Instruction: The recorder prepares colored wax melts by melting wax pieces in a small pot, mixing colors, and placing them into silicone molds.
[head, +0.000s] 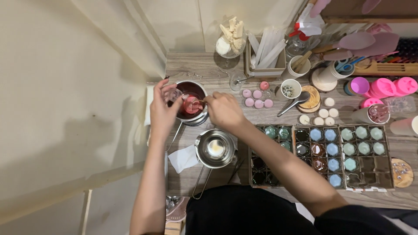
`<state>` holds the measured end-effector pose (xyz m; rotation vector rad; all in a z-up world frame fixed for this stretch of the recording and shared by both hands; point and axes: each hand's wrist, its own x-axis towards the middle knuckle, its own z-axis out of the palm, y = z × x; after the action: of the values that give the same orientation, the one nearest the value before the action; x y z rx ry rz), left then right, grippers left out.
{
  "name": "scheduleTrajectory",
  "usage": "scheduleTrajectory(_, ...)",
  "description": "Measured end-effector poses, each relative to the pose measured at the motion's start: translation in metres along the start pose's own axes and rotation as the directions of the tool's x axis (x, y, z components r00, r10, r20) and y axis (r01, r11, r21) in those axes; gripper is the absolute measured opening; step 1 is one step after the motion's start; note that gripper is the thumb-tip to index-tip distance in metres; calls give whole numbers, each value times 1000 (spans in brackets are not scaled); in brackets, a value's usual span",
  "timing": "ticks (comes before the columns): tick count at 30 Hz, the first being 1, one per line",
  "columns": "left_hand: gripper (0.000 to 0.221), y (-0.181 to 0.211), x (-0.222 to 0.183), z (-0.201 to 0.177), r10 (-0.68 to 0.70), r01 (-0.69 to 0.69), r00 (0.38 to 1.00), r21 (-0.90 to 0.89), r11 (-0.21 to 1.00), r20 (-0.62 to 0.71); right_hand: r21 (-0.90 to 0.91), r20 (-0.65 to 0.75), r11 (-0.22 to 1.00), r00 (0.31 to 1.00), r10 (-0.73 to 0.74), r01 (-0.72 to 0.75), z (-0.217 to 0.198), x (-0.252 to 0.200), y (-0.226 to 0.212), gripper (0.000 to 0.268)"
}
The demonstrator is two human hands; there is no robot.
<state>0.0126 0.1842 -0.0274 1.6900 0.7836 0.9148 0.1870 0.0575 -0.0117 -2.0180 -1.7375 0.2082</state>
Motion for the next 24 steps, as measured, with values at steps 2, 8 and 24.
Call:
scheduleTrajectory(2, 67, 10, -5, -2, 73, -71, 997, 123, 990, -11, 65, 7, 995, 998, 70, -70, -3, -2, -3, 25)
scheduleTrajectory(8, 72, 22, -16, -1, 219, -201, 976, 353, 914, -13, 120, -121, 985, 983, 135, -121, -5, -12, -11, 28)
scheduleTrajectory(24, 43, 20, -43, 48, -424, 359, 896, -782, 510, 134, 561, -33, 778, 932, 362, -282, -41, -53, -37, 50)
